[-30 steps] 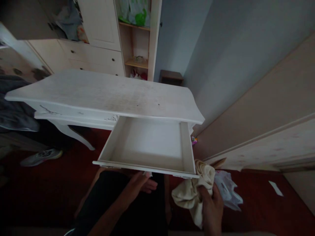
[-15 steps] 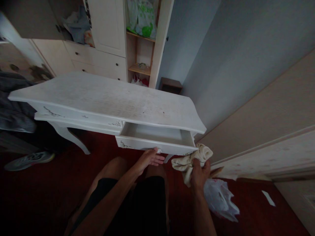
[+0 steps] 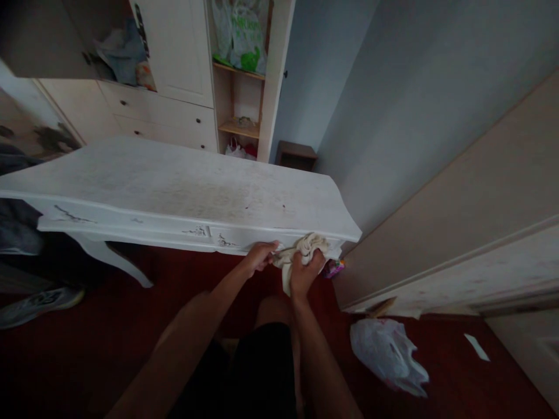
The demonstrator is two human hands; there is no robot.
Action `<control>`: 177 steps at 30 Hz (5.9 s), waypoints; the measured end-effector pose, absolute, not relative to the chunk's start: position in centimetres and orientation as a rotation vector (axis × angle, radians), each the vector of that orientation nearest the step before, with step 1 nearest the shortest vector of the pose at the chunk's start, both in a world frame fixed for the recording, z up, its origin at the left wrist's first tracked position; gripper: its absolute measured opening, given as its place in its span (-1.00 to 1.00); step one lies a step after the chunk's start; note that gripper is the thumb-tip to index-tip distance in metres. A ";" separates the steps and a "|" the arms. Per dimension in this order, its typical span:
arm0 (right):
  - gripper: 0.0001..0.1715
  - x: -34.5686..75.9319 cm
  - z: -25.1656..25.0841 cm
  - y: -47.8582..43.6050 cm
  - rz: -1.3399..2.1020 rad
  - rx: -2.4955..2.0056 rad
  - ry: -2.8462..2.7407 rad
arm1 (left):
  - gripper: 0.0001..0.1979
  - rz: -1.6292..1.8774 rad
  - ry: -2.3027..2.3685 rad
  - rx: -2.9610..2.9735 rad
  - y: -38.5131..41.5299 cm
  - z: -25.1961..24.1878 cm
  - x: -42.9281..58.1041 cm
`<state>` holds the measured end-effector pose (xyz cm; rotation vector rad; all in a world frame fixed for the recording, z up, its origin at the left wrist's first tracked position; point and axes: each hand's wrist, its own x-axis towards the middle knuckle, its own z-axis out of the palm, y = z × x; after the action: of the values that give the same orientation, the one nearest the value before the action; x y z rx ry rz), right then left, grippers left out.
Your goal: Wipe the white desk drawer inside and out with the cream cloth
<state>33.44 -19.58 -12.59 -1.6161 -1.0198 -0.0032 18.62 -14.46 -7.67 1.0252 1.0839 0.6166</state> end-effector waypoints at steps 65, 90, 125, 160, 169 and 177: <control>-0.62 16.9 -11.2 -18.2 -0.225 -1.375 -2.326 | -0.63 0.640 2.279 2.061 -4.9 0.8 0.0; -0.49 43.1 -13.8 -22.9 -0.545 -1.681 -2.086 | -0.60 0.663 2.278 2.060 -4.7 0.9 0.0; -0.47 46.9 -9.5 -25.9 -0.039 -1.811 -1.593 | -0.61 0.650 2.288 2.065 -5.1 1.1 0.3; -0.42 33.2 -8.6 -22.0 -0.282 -1.844 -1.875 | -0.63 0.634 2.294 2.042 -5.6 1.8 0.4; -0.50 41.5 -10.8 -22.4 -0.464 -2.049 -1.784 | -0.64 0.693 2.287 2.019 -5.6 1.6 0.4; -0.50 42.7 -11.9 -23.0 -0.311 -2.157 -1.821 | -0.61 0.676 2.276 2.030 -5.7 1.8 0.4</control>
<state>42.65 -23.04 -11.91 -2.1569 -1.8211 -0.3109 0.35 -5.74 1.75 2.0300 2.2760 0.6762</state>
